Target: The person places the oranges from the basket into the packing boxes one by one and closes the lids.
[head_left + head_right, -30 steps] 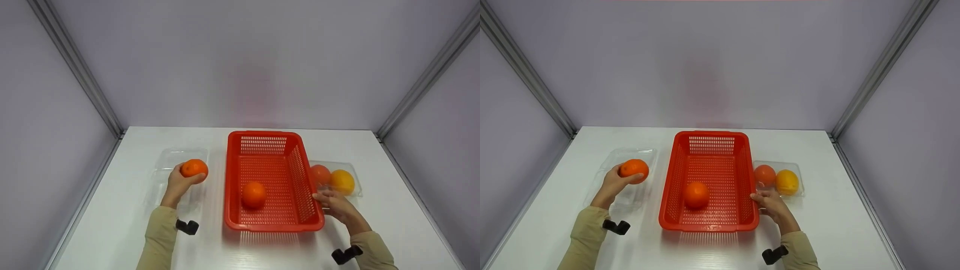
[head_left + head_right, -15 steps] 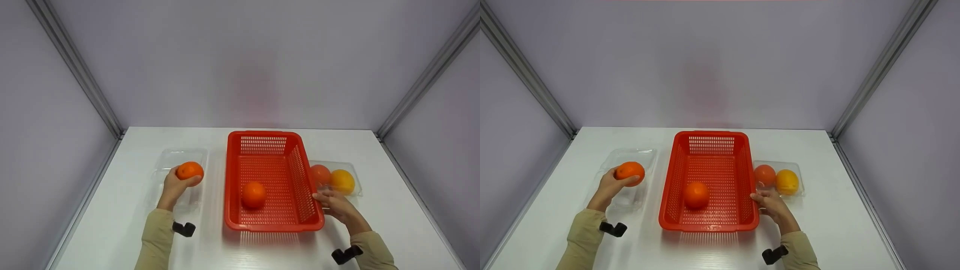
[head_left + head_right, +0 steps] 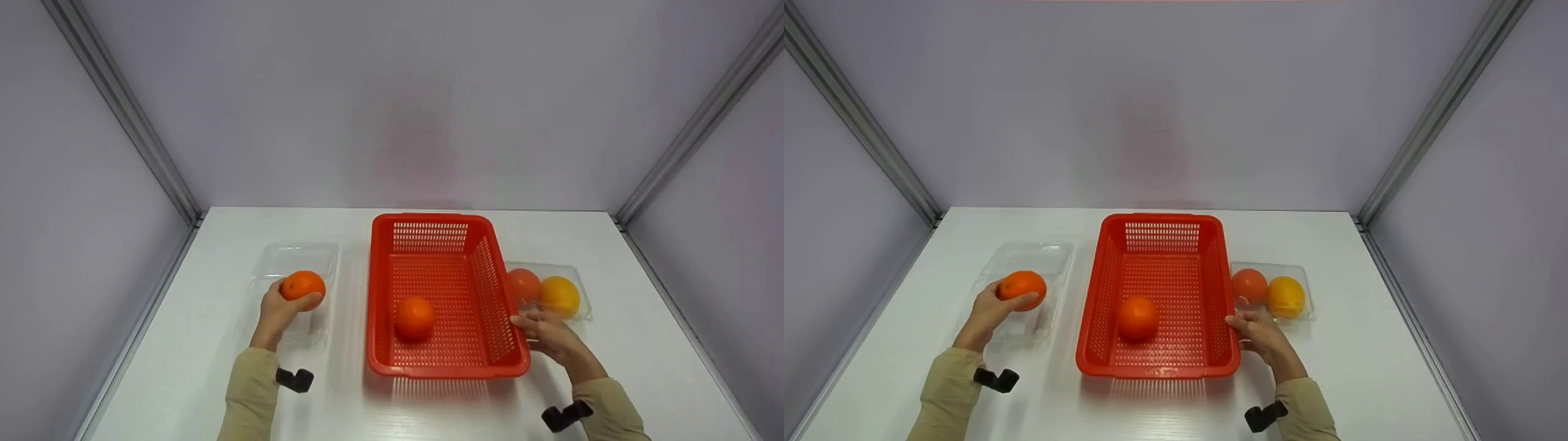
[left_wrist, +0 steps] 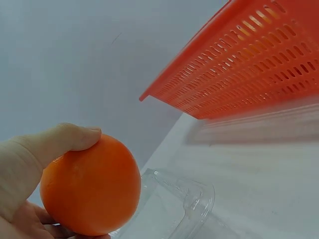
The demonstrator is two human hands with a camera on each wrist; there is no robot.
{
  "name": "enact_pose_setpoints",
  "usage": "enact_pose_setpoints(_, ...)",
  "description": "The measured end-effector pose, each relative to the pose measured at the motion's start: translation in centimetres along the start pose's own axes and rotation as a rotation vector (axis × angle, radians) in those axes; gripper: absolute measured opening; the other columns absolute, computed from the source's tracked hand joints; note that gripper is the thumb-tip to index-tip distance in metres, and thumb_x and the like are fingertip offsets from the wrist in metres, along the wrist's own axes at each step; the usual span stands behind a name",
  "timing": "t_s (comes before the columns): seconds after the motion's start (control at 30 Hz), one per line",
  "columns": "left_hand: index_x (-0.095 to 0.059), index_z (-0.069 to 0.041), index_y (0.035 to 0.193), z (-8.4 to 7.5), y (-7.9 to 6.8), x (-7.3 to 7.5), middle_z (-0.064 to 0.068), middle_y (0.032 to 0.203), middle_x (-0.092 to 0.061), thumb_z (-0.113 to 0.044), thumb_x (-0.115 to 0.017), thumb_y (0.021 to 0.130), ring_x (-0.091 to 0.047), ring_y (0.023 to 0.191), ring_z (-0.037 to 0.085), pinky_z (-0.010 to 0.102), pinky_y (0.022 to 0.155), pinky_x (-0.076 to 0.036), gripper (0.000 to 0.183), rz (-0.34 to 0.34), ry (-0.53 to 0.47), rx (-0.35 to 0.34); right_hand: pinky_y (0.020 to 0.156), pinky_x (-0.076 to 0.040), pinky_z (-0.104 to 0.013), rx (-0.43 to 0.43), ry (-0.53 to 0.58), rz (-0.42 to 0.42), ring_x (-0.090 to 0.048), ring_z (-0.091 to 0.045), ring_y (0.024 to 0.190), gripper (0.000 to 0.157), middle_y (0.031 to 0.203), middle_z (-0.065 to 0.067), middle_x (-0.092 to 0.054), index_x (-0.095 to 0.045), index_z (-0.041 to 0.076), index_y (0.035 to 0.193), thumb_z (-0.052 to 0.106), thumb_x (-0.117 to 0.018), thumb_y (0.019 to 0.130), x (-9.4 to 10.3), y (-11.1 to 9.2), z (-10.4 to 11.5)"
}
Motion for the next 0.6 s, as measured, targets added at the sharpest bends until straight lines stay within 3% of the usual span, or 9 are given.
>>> enact_pose_setpoints(0.37,-0.026,0.002,0.147,0.4,-0.1,0.6,0.023,0.148,-0.038,-0.027,-0.073,0.083,-0.04,0.13,0.037,0.052,0.115,-0.033,0.084,-0.002,-0.012,-0.024,0.076,-0.057,-0.027,-0.002,0.024,-0.003,-0.067,-0.005,0.084,0.024,0.089,0.01,-0.072,-0.064,0.007,0.108,0.027,-0.057,0.096,-0.1,-0.1,0.1)
enact_pose_setpoints(0.6,-0.024,0.002,0.148,1.0,0.1,1.1,0.023,0.149,-0.036,-0.029,-0.073,0.083,-0.038,0.131,0.036,0.052,0.117,-0.031,0.087,-0.007,-0.023,0.009,0.076,-0.057,-0.027,-0.002,0.03,-0.003,-0.068,-0.006,0.085,0.023,0.09,0.01,-0.072,-0.064,0.009,0.107,0.028,-0.057,0.097,-0.1,-0.2,0.1)
Point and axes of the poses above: each hand's wrist, its own y-axis towards the middle knuckle, its own x-axis out of the back of the hand, z = x × y, the point moved 6 cm from there along y, towards the middle knuckle
